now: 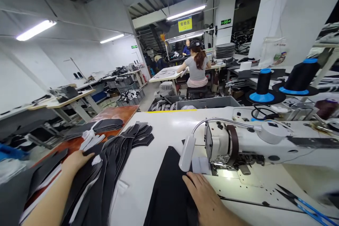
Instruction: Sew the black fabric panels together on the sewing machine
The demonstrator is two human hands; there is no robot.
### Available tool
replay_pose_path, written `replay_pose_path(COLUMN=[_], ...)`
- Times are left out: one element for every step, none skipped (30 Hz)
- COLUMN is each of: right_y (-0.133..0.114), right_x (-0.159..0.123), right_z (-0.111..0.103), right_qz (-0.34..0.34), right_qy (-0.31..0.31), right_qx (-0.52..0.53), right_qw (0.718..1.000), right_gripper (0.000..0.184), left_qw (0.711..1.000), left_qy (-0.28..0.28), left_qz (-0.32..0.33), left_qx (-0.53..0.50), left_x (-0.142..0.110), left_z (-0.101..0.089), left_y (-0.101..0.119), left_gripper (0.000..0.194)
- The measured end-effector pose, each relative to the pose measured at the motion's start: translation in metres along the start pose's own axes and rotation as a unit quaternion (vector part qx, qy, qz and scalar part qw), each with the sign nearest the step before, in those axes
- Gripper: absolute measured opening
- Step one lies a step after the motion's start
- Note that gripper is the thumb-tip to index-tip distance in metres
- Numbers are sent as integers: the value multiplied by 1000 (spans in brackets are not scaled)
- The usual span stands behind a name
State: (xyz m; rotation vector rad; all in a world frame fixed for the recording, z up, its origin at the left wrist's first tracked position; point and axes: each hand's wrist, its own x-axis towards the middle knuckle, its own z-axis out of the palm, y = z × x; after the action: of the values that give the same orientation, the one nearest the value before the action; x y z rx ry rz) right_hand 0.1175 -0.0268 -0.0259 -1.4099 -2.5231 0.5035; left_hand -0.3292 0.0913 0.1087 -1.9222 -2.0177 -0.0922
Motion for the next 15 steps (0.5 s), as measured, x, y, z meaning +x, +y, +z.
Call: replay_pose_path(right_y=[1, 2, 2, 3, 3, 4, 5, 6, 7, 8, 9, 10, 10, 11, 12], right_x=[3, 7, 11, 15, 20, 23, 25, 26, 26, 24, 20, 15, 8, 0, -8], right_z=[-7, -14, -21, -26, -30, -32, -32, -31, -28, -24, -19, -14, -9, -4, 0], right_qz=[4, 3, -4, -15, -25, -33, -38, -43, -49, -57, -67, -77, -88, -100, -110], right_qy=[-6, -16, -27, -39, -46, -49, -48, -44, -39, -31, -21, -7, 11, 32, 54], right_qx=[-7, -19, -32, -42, -47, -48, -45, -42, -39, -39, -43, -48, -54, -59, -62], right_qw=[1000, 1000, 999, 998, 998, 997, 997, 997, 997, 997, 997, 996, 995, 993, 991], right_gripper=[71, 68, 62, 57, 53, 52, 53, 55, 56, 58, 59, 58, 55, 49, 44], left_qw=[998, 993, 991, 991, 992, 994, 995, 995, 992, 985, 972, 954, 932, 908, 888], left_qy=[-2, -2, 8, 29, 31, 28, 29, 15, -14, -54, -101, -145, -183, -214, -238], left_qz=[-57, -104, -111, -92, -64, -31, 4, 47, 84, 132, 193, 253, 309, 357, 393], left_qx=[23, 48, 73, 96, 106, 99, 92, 91, 93, 92, 85, 73, 57, 41, 26], left_x=[1, 0, -1, -4, -8, -13, -20, -27, -35, -44, -54, -64, -73, -82, -90], left_z=[-10, -22, -36, -49, -62, -71, -77, -79, -77, -72, -64, -55, -47, -39, -33], left_y=[9, 21, 38, 58, 82, 106, 132, 159, 184, 209, 231, 252, 270, 285, 297], left_gripper=[22, 23, 24, 26, 27, 28, 31, 35, 42, 48, 52, 53, 53, 52, 51])
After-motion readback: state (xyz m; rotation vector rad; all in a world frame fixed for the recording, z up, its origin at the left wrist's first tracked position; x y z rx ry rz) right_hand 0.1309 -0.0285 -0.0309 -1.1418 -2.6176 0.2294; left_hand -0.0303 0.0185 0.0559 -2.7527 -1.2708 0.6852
